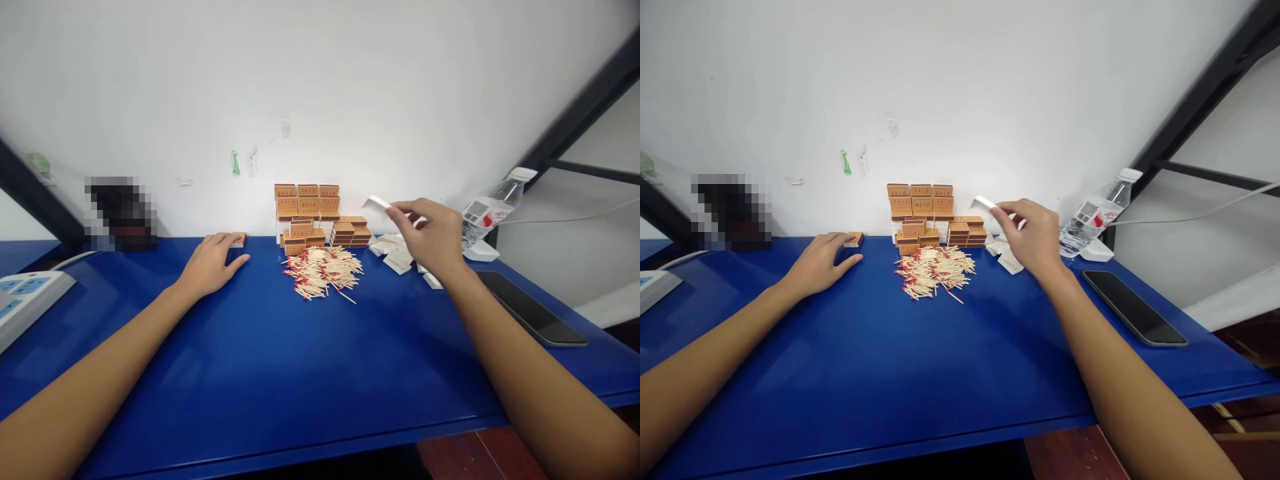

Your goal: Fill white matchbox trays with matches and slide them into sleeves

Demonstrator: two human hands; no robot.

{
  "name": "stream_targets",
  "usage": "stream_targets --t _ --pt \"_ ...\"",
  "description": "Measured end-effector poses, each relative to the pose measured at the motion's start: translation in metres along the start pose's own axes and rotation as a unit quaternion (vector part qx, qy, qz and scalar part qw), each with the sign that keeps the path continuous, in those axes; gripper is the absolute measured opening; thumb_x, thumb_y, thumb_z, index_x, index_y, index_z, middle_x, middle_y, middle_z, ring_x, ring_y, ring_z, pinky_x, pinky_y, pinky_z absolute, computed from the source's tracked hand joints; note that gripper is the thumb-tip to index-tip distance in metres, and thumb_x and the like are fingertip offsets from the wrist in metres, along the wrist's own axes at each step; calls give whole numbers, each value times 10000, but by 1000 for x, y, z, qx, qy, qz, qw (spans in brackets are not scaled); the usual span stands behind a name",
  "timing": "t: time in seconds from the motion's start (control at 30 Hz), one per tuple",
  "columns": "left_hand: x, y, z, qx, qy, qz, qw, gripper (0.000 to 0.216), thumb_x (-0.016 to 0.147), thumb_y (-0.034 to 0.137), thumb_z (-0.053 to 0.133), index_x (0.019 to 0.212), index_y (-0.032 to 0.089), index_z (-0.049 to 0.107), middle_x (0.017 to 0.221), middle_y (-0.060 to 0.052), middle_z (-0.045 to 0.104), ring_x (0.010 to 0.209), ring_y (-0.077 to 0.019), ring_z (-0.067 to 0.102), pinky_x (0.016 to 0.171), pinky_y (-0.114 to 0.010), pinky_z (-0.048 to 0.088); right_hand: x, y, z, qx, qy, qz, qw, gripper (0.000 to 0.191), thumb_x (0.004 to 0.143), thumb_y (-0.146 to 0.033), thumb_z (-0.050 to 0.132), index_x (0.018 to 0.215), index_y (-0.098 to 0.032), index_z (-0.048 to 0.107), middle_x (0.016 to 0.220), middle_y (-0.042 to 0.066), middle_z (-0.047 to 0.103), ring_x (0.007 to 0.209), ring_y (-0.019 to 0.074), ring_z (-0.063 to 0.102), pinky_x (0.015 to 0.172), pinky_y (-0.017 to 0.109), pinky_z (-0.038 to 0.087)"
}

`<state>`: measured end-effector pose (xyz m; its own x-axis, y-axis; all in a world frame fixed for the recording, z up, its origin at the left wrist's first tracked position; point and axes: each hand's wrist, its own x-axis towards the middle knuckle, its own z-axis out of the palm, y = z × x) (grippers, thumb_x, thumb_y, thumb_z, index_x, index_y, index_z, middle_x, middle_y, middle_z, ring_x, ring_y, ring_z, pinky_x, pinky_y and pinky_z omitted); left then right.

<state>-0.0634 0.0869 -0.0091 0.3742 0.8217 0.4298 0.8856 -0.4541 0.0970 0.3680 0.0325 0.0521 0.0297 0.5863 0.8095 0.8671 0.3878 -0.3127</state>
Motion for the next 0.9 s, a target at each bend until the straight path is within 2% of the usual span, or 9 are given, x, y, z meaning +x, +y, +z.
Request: stream_targets --t 0.07,0.17,0.23,0.33,0.43,0.53,0.77,0.83,0.9 --pt "1 -1 3 -4 -7 -9 1000 581 1017 528 468 1457 164 576 1424 -161 625 1323 -353 558 1129 -522 443 7 17 -12 -15 -11 92 996 264 942 -446 664 879 -226 796 794 78 769 687 215 651 635 348 482" --pt "2 0 6 5 -18 -29 999 560 1049 559 374 1472 270 599 1459 -157 595 1351 -389 540 1105 -617 425 14 42 -30 -57 -96 220 969 379 942 -506 624 790 -193 773 667 80 687 608 199 583 604 355 424" --pt "2 0 7 16 -31 -49 998 561 1051 594 335 1441 329 639 1474 -172 573 1363 -420 530 1084 -671 407 16 53 -38 -86 -145 266 949 417 944 -510 614 764 -170 774 635 88 652 578 190 544 618 374 413" --pt "2 0 6 26 -34 -67 997 584 1032 635 352 1383 316 693 1443 -205 584 1333 -442 551 1054 -680 415 16 62 -41 -101 -186 292 933 409 928 -468 641 674 -167 750 552 68 596 535 186 513 613 382 407" --pt "2 0 1 26 -20 -59 998 550 1013 624 419 1319 287 728 1350 -191 646 1262 -424 598 1046 -656 427 15 67 -38 -129 -245 296 914 425 925 -466 647 611 -189 714 508 45 563 530 196 522 595 372 390" --pt "1 2 -4 22 -8 -48 999 470 1012 556 465 1283 286 738 1300 -165 663 1209 -393 631 1040 -620 451 13 69 -34 -163 -269 279 907 417 942 -488 627 647 -205 711 573 55 624 578 211 561 602 363 387" --pt "-9 32 -28 30 51 43 997 394 1036 445 518 1348 272 685 1382 -169 565 1246 -352 618 1056 -574 494 11 69 -28 -187 -203 235 932 343 927 -468 636 733 -205 738 748 119 728 709 269 631 632 368 403" --pt "-15 50 -38 32 88 90 992 370 1047 406 522 1346 258 683 1400 -173 549 1265 -361 603 1069 -574 490 11 55 -21 -163 -158 197 954 326 930 -447 625 769 -193 751 788 126 749 745 277 652 654 374 421" --pt "-21 71 -47 5 110 127 986 351 1046 368 546 1360 266 666 1429 -171 533 1274 -351 596 1065 -558 509 7 28 -11 -66 -138 153 976 354 939 -480 614 823 -180 763 808 116 760 749 261 666 676 370 454"
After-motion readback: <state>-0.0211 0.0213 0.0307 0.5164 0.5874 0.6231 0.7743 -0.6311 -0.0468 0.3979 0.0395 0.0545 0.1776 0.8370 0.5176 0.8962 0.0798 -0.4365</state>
